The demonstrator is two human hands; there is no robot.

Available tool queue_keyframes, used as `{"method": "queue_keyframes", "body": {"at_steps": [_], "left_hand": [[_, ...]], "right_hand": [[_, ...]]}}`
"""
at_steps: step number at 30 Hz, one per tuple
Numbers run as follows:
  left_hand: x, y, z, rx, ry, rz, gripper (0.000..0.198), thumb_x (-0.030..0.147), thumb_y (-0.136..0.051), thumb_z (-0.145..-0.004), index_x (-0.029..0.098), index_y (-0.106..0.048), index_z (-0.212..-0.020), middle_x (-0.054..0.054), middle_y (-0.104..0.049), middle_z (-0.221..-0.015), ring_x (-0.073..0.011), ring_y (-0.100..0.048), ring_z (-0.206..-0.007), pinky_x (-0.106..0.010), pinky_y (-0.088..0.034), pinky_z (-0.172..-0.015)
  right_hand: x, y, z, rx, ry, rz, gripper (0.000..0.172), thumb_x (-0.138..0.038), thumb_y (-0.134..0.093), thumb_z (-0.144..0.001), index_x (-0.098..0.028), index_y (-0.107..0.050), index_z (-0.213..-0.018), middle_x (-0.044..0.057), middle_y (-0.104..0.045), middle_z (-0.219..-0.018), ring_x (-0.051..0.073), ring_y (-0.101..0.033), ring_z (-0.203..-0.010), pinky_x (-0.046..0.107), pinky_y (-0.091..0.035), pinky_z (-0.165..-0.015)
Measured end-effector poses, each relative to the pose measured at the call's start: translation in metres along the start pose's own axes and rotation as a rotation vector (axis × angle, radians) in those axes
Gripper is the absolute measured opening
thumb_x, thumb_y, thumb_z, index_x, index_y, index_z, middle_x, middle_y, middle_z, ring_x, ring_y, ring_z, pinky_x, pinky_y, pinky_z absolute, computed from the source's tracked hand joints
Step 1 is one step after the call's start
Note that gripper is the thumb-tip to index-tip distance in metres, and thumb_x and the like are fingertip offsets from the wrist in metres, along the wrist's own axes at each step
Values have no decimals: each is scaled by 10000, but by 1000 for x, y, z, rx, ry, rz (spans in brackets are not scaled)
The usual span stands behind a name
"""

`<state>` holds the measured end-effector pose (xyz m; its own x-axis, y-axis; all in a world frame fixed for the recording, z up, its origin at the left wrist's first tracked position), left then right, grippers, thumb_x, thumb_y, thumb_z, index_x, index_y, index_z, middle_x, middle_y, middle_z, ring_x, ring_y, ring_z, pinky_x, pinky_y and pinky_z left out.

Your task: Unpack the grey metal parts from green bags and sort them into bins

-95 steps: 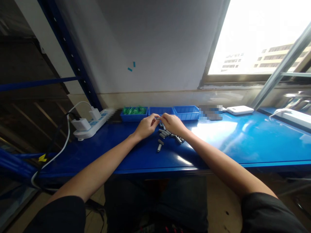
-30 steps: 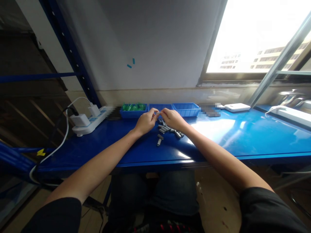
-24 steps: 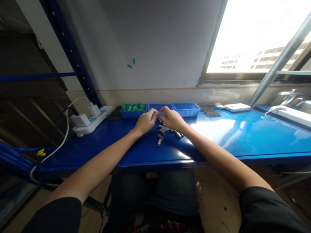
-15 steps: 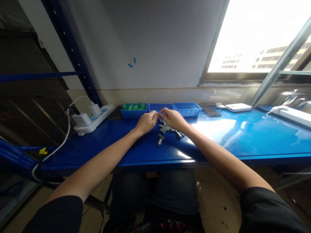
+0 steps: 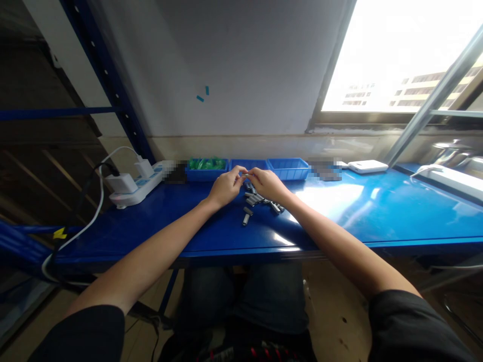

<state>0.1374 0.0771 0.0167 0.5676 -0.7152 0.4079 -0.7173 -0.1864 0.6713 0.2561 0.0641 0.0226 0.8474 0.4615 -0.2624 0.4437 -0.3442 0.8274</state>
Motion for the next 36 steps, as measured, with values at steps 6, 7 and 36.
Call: {"method": "queue_keyframes", "body": {"at_steps": [6,7,36], "left_hand": [[-2,0,0,-3,11,-12,282,368,-442,-940,216,-597,-1119,-15,-658,-739,-164,-625,-688,-231,-418,-614],[-2,0,1,-6,14,-15,281,370,-446,-938,215,-595,-1119,-14,-658,-738,-163,-624,-685,-232,-420,-619],[-7,-1,0,-47,98,-57,274,429,-466,-918,207,-594,-1015,-19,-657,-700,-165,-598,-610,-243,-400,-574]], "right_hand": [[1,-2,0,0,8,-8,287,-371,-405,-968,-196,-631,-990,61,-717,-851,178,-632,-735,251,-323,-606],[1,-2,0,0,8,-8,281,-365,-409,-966,-196,-632,-992,60,-716,-850,179,-634,-741,250,-326,-610],[2,-7,0,-66,-20,52,221,-352,-462,-927,-218,-621,-1003,58,-708,-888,195,-630,-780,252,-324,-599]]}}
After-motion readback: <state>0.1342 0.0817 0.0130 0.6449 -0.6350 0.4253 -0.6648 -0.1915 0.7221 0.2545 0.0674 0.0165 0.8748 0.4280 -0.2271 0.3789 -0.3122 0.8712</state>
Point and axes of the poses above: each hand's wrist, its own z-axis away from the middle knuckle, its own y-axis out of the back of the hand, x = y × z, the point moved 8 cm from there along -z, towards the middle knuckle
